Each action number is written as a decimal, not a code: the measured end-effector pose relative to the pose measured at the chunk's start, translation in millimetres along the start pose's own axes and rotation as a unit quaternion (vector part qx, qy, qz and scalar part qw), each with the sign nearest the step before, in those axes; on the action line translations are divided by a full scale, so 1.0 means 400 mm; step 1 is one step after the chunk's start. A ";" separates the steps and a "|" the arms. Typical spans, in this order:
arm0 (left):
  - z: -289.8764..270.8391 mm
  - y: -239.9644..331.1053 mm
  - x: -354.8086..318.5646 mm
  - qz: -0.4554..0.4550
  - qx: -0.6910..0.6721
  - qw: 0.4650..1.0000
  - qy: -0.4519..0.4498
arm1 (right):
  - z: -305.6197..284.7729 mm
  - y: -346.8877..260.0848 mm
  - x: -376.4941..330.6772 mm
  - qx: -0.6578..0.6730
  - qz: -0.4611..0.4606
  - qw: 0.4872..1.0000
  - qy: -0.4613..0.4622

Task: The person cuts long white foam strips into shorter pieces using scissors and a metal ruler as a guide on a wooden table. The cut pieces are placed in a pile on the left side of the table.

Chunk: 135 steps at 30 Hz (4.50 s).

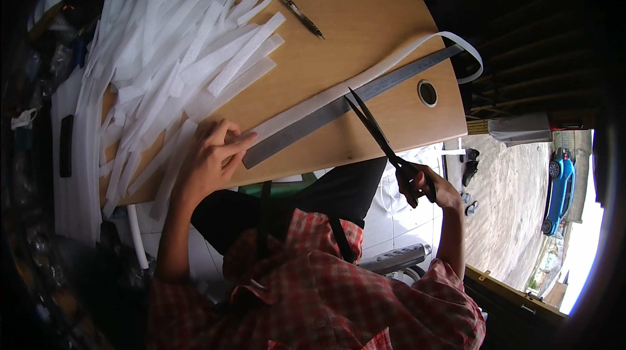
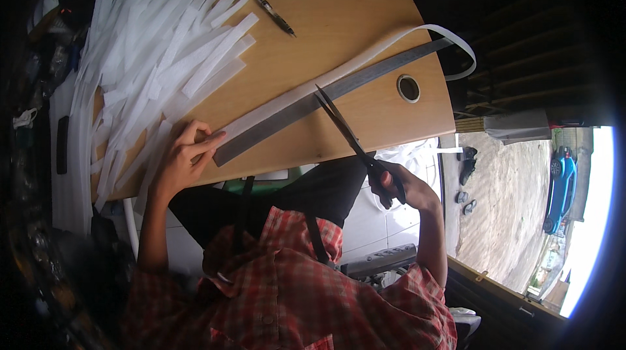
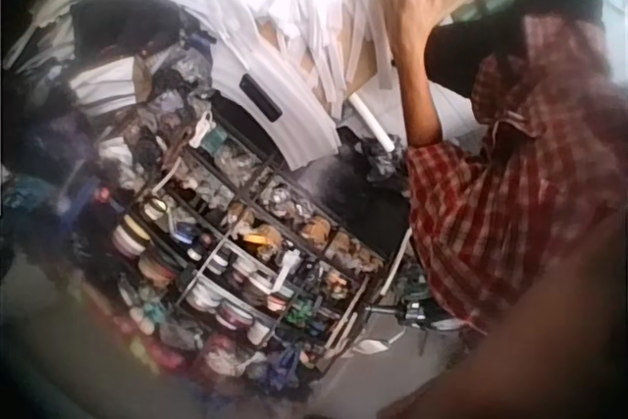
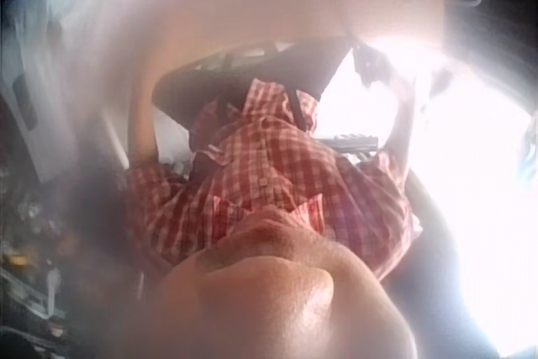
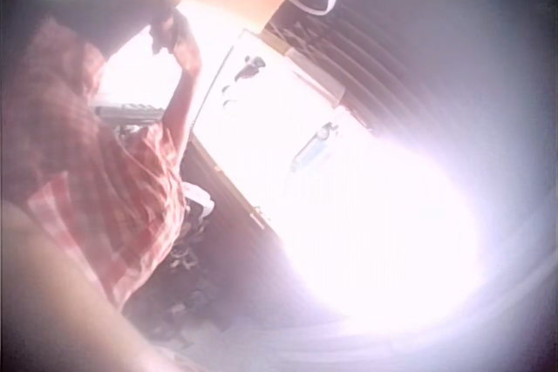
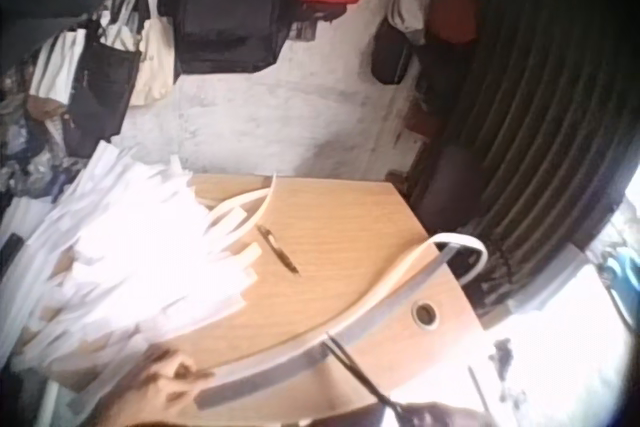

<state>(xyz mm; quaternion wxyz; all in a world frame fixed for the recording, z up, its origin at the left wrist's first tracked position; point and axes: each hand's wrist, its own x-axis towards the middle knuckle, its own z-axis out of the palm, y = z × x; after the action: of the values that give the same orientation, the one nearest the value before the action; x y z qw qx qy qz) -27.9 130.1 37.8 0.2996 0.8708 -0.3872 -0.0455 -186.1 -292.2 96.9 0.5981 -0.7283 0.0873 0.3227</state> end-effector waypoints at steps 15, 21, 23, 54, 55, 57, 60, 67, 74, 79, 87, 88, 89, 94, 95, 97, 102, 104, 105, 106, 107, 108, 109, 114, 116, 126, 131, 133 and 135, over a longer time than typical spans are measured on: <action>0.018 -0.008 -0.022 -0.012 -0.041 0.999 -0.002 | 0.009 -0.026 0.058 -0.001 0.007 1.000 0.024; 0.020 -0.014 -0.022 0.005 -0.033 0.999 0.009 | 0.033 -0.070 0.061 -0.005 -0.002 0.997 0.079; 0.020 -0.013 -0.022 0.007 -0.032 0.999 0.011 | 0.042 -0.071 0.062 -0.012 -0.003 0.995 0.097; 0.159 0.085 0.351 0.065 0.005 0.982 0.180 | 0.079 0.087 -0.016 0.058 -0.034 0.995 0.070; 0.180 0.085 0.388 0.079 0.007 0.982 0.171 | 0.082 0.082 -0.019 0.063 -0.029 0.995 0.072; 0.212 0.076 0.432 0.105 0.014 0.983 0.151 | 0.094 0.065 -0.027 0.069 -0.020 0.995 0.070; 0.219 0.045 0.435 0.146 0.047 0.983 0.101 | 0.091 0.078 -0.030 0.069 -0.016 0.996 0.050; 0.099 0.026 0.174 0.113 0.098 0.981 0.122 | 0.110 0.086 -0.013 0.064 -0.016 0.997 0.036; 0.011 0.006 0.035 0.051 0.044 0.996 0.065 | 0.098 0.062 0.023 0.052 -0.001 0.999 -0.001; 0.014 0.001 0.031 0.032 -0.004 0.997 0.071 | 0.091 0.064 0.026 0.073 0.002 0.997 0.000; 0.027 0.003 0.001 -0.011 -0.012 0.996 0.088 | 0.066 0.062 0.023 0.088 -0.024 0.996 0.022; 0.025 0.000 -0.004 -0.015 -0.006 0.996 0.082 | 0.063 0.057 0.024 0.087 -0.023 0.996 0.025; 0.021 -0.003 -0.010 -0.018 -0.001 0.997 0.077 | 0.059 0.059 0.025 0.081 -0.029 0.996 0.024; 0.005 0.018 0.006 -0.005 0.043 0.997 0.062 | 0.077 0.039 0.014 0.045 -0.046 0.997 0.048; 0.007 0.023 0.024 0.012 0.049 0.997 0.066 | 0.066 0.048 0.019 0.029 -0.027 0.999 0.033; 0.017 0.027 0.062 0.038 0.058 0.996 0.063 | 0.063 0.045 0.023 -0.011 -0.011 1.000 0.026; 0.057 -0.012 0.138 0.055 0.015 0.998 0.012 | 0.058 0.036 0.031 -0.004 -0.004 0.999 0.033; 0.076 -0.017 0.139 0.058 -0.021 0.998 0.032 | 0.045 0.027 0.040 -0.023 0.006 0.999 0.028; 0.080 -0.017 0.138 0.059 -0.038 0.997 0.042 | 0.043 0.021 0.045 -0.027 0.004 0.999 0.031; 0.080 -0.017 0.136 0.068 -0.038 0.997 0.029 | 0.038 0.021 0.049 -0.041 -0.001 0.998 0.036; 0.077 -0.018 0.132 0.076 -0.038 0.996 0.017 | 0.034 0.023 0.054 -0.056 -0.007 0.998 0.041; 0.076 -0.017 0.128 0.084 -0.037 0.996 0.005 | 0.031 0.023 0.057 -0.071 -0.013 0.996 0.045; 0.076 -0.014 0.124 0.072 -0.027 0.997 0.004 | 0.028 0.019 0.060 -0.070 -0.012 0.997 0.043; 0.082 -0.009 0.113 0.060 0.004 0.998 0.015 | 0.035 0.003 0.075 -0.058 -0.007 0.997 0.051; 0.081 -0.007 0.110 0.067 0.011 0.998 0.020 | 0.038 0.000 0.079 -0.048 -0.003 0.997 0.056; 0.085 -0.008 0.102 0.079 0.018 0.996 0.045 | 0.070 -0.027 0.077 -0.050 0.002 0.994 0.101; 0.068 -0.015 0.069 0.042 0.037 0.996 0.072 | 0.086 0.007 0.076 -0.028 -0.036 0.996 0.075; 0.047 -0.014 0.063 0.012 0.096 0.991 0.094 | 0.083 0.032 0.073 -0.048 -0.043 0.997 0.045; 0.033 -0.019 0.063 -0.030 0.180 0.976 0.120 | 0.086 0.038 0.063 -0.044 -0.032 0.998 0.014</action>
<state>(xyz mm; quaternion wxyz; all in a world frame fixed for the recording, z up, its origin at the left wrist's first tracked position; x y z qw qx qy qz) -9.5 109.8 26.6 0.1811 0.9207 -0.3240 0.1205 -186.8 -258.0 67.3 0.5742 -0.7608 0.0575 0.2969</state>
